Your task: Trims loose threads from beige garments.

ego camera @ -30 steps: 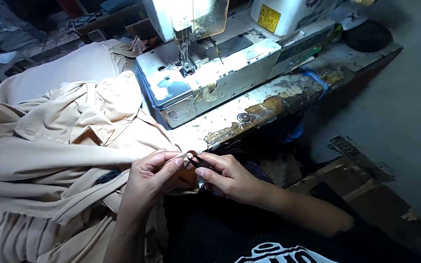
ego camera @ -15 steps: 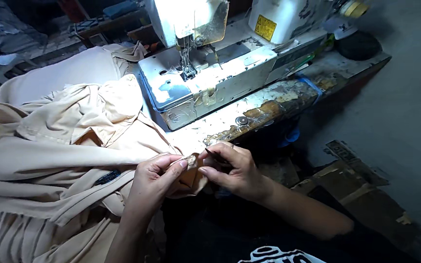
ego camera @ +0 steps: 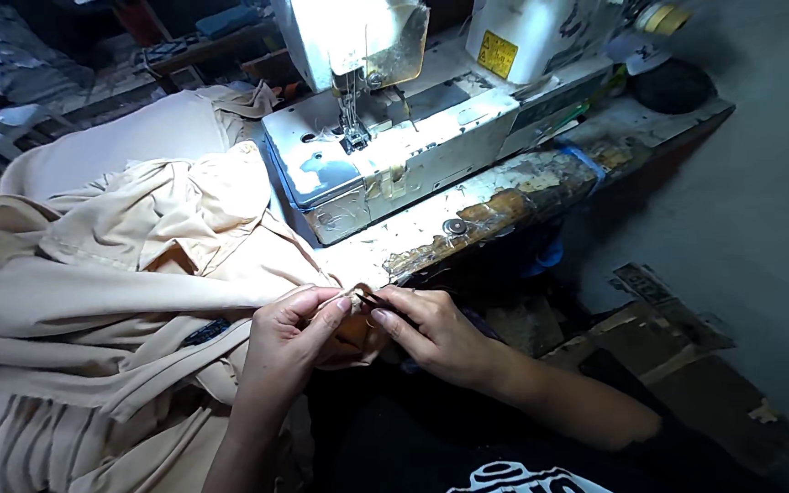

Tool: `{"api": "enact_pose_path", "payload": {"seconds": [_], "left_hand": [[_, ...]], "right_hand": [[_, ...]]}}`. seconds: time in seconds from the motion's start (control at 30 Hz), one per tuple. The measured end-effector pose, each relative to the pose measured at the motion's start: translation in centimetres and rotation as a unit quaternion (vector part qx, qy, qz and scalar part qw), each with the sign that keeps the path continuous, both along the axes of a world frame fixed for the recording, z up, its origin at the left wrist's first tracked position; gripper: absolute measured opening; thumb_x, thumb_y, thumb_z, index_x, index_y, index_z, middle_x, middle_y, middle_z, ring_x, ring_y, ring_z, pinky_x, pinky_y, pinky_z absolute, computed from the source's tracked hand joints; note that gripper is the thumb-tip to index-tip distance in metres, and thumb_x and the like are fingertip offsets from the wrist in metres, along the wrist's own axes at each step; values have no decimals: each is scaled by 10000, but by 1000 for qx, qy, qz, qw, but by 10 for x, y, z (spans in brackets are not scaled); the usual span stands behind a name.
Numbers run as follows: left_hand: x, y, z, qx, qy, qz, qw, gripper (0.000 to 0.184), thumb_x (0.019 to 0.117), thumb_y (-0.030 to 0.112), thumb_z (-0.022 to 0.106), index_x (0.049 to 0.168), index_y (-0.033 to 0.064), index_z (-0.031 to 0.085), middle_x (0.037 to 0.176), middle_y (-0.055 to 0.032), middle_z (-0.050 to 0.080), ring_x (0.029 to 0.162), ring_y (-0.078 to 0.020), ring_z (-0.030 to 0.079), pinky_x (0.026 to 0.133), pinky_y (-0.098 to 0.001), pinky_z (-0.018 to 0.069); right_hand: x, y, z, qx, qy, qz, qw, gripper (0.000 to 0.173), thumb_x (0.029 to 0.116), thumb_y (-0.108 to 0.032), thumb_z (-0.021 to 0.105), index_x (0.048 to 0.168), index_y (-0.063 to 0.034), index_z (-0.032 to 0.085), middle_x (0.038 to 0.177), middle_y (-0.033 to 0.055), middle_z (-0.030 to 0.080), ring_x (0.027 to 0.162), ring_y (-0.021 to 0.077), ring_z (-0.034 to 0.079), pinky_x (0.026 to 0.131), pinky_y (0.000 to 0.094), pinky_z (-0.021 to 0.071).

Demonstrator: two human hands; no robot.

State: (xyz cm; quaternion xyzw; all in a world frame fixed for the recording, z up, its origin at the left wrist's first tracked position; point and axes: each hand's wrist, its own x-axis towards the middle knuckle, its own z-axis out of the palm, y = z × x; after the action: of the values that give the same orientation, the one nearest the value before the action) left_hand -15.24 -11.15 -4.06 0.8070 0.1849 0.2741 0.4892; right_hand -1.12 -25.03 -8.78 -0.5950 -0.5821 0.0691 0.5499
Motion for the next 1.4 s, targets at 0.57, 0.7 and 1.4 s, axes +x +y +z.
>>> {"api": "enact_pose_path", "payload": {"seconds": [0.57,0.7,1.4], "left_hand": [[1,-1,-1,15,17,-10,1000,128,940,152,651,917,124,774,785,94,698,680,36,632,624,-118,520],[2,-5,-2,47,19,-15,999,130,938,163,659,911,111,775,751,100,673,646,58,597,591,-98,487],[5,12,-8,-164,43,-118,978,162,969,171,628,874,149,757,724,93,681,645,36,612,618,-133,511]], "right_hand": [[9,2,2,125,17,-18,992,198,950,-118,685,1064,44,688,882,66,688,762,7,621,699,136,531],[7,15,-1,110,-86,-73,987,117,919,-80,666,935,20,725,802,81,676,707,68,623,642,160,511],[20,10,6,116,-114,167,973,97,965,-42,605,961,44,650,812,148,658,727,180,641,661,269,523]]}}
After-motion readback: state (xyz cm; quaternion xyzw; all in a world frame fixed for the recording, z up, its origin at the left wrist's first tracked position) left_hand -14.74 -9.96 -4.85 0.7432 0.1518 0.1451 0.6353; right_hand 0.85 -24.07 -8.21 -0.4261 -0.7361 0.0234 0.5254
